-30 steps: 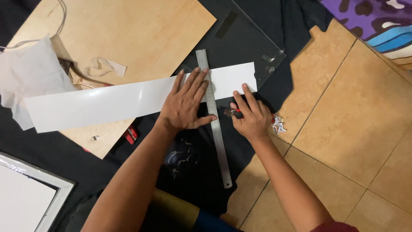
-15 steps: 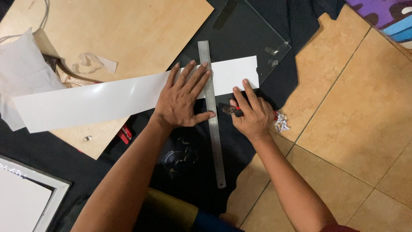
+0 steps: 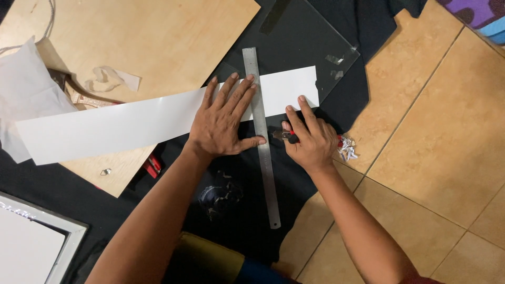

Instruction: The person measures and cuts white rectangular material strips using a metal ruler and a red utility knife. They repeatedly align the ruler, score the material, and separate cut pieces, working on a black cloth-covered surface with a white frame nearby.

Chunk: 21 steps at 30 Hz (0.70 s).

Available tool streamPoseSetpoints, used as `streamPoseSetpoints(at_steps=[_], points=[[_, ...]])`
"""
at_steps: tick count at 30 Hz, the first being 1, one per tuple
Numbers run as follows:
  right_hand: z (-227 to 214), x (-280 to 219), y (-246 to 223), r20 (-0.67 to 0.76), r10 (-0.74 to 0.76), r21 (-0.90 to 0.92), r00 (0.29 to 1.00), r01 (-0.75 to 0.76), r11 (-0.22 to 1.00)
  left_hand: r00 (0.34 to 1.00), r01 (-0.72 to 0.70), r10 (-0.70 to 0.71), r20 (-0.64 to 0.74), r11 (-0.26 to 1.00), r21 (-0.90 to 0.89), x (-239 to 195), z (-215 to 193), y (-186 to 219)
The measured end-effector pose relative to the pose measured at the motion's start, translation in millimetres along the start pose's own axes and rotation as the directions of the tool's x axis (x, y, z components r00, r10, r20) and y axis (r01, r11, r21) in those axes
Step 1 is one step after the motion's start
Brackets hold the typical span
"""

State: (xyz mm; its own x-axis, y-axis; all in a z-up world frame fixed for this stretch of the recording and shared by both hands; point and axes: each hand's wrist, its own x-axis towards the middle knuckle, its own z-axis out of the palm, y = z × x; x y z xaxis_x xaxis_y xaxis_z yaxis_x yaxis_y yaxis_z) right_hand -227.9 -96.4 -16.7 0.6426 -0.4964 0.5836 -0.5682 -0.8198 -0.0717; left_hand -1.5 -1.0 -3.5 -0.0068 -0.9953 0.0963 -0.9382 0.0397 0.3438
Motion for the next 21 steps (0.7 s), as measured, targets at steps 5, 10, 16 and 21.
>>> streamPoseSetpoints(at_steps=[5,10,16,21], points=[[0.8,-0.5,-0.3,-0.005,0.000,-0.026,1.000,0.000,1.000,1.000,0.008,-0.008,0.001,1.000,0.014,0.2,0.7,0.7],[-0.4,-0.5,-0.6,0.011,0.010,-0.010,1.000,-0.010,1.000,1.000,0.015,-0.016,0.026,1.000,0.023,0.8,-1.9,1.2],[-1.7,1.4,-0.7,0.018,0.012,0.000,1.000,-0.012,1.000,0.998,0.014,-0.016,0.060,1.000,0.019,1.7,-2.2,-0.2],[-0.7,0.3,-1.8,0.008,0.015,-0.007,1.000,-0.015,1.000,0.998,0.017,-0.017,0.056,1.000,0.001,1.1,-2.5,0.0]])
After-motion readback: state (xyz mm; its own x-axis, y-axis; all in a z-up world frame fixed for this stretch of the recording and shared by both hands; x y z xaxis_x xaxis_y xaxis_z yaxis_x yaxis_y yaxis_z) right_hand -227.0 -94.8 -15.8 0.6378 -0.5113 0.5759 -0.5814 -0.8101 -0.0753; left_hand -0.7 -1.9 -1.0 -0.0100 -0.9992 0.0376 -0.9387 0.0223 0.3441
